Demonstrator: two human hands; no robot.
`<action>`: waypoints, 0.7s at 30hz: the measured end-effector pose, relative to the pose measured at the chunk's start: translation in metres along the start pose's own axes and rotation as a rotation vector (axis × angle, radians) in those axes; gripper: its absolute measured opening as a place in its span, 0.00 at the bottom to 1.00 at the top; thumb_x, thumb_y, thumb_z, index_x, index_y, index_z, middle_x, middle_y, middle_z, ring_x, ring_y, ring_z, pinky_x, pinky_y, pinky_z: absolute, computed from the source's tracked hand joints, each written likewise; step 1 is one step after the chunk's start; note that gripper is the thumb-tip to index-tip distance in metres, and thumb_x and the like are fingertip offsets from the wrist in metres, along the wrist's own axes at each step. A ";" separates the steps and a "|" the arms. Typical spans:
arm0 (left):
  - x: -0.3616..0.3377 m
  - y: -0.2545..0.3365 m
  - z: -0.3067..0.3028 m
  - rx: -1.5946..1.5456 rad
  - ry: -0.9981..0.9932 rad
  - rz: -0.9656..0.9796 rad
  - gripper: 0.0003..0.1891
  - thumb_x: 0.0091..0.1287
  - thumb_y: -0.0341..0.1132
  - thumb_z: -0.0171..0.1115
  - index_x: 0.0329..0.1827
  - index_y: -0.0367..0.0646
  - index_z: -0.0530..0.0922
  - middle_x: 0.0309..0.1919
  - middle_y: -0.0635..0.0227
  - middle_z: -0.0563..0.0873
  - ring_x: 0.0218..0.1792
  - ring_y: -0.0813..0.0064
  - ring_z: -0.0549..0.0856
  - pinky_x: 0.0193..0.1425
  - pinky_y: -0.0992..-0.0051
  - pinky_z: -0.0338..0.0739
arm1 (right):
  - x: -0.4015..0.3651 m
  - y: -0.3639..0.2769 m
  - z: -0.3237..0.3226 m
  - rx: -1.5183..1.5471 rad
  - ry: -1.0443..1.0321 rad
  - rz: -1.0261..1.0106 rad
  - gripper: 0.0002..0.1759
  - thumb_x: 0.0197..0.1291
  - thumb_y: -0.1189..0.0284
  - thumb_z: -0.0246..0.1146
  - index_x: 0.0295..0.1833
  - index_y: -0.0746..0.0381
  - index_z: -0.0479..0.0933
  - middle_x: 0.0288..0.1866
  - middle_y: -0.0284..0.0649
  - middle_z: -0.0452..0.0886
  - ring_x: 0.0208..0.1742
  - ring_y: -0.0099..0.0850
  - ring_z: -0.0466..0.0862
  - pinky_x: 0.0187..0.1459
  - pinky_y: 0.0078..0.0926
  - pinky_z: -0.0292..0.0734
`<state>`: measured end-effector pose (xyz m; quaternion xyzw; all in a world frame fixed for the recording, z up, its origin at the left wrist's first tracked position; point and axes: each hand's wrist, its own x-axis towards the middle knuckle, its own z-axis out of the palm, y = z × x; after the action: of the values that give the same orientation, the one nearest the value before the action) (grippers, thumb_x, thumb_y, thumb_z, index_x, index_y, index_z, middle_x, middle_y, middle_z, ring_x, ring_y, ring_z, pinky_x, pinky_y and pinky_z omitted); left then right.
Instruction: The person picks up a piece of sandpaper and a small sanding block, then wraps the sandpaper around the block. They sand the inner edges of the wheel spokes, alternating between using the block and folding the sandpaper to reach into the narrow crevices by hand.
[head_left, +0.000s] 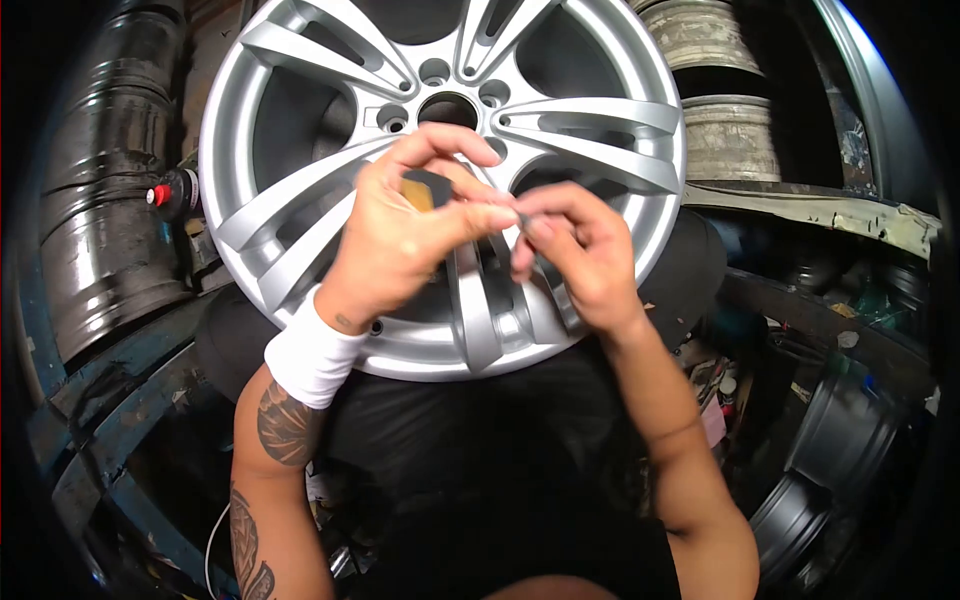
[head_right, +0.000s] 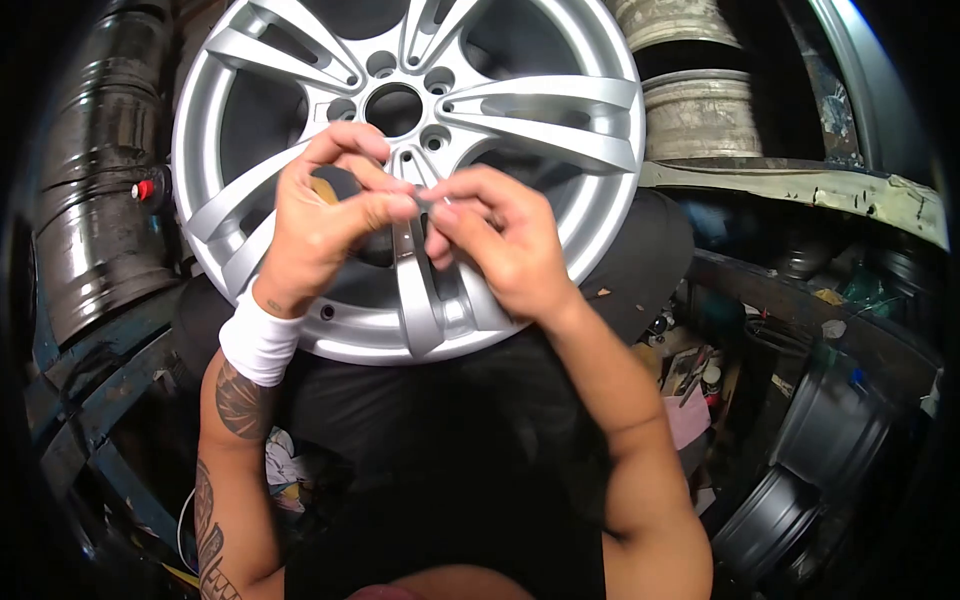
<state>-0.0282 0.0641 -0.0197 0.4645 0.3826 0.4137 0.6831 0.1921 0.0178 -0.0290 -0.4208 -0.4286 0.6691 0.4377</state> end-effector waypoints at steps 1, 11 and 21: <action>-0.003 -0.008 0.007 -0.031 -0.051 0.021 0.23 0.66 0.22 0.80 0.63 0.38 0.81 0.40 0.66 0.95 0.36 0.86 0.87 0.42 0.82 0.78 | -0.017 0.004 0.001 -0.041 0.059 -0.029 0.11 0.82 0.76 0.63 0.62 0.70 0.82 0.39 0.41 0.89 0.38 0.23 0.88 0.43 0.24 0.85; -0.003 -0.005 0.001 0.376 -0.296 -0.004 0.28 0.66 0.24 0.79 0.71 0.45 0.85 0.38 0.73 0.89 0.30 0.89 0.81 0.38 0.82 0.77 | -0.101 -0.025 0.015 -1.208 0.020 -0.049 0.08 0.69 0.76 0.73 0.51 0.60 0.90 0.34 0.40 0.91 0.33 0.39 0.90 0.42 0.33 0.83; -0.001 -0.014 -0.005 0.511 -0.235 0.048 0.17 0.73 0.28 0.75 0.63 0.41 0.86 0.26 0.74 0.81 0.28 0.84 0.78 0.38 0.76 0.76 | -0.093 -0.027 0.037 -1.457 -0.202 -0.008 0.12 0.66 0.76 0.72 0.54 0.59 0.89 0.29 0.36 0.86 0.31 0.39 0.87 0.37 0.36 0.78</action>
<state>-0.0302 0.0613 -0.0345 0.6752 0.3816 0.2632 0.5738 0.1877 -0.0708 0.0238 -0.5398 -0.8043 0.2483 0.0078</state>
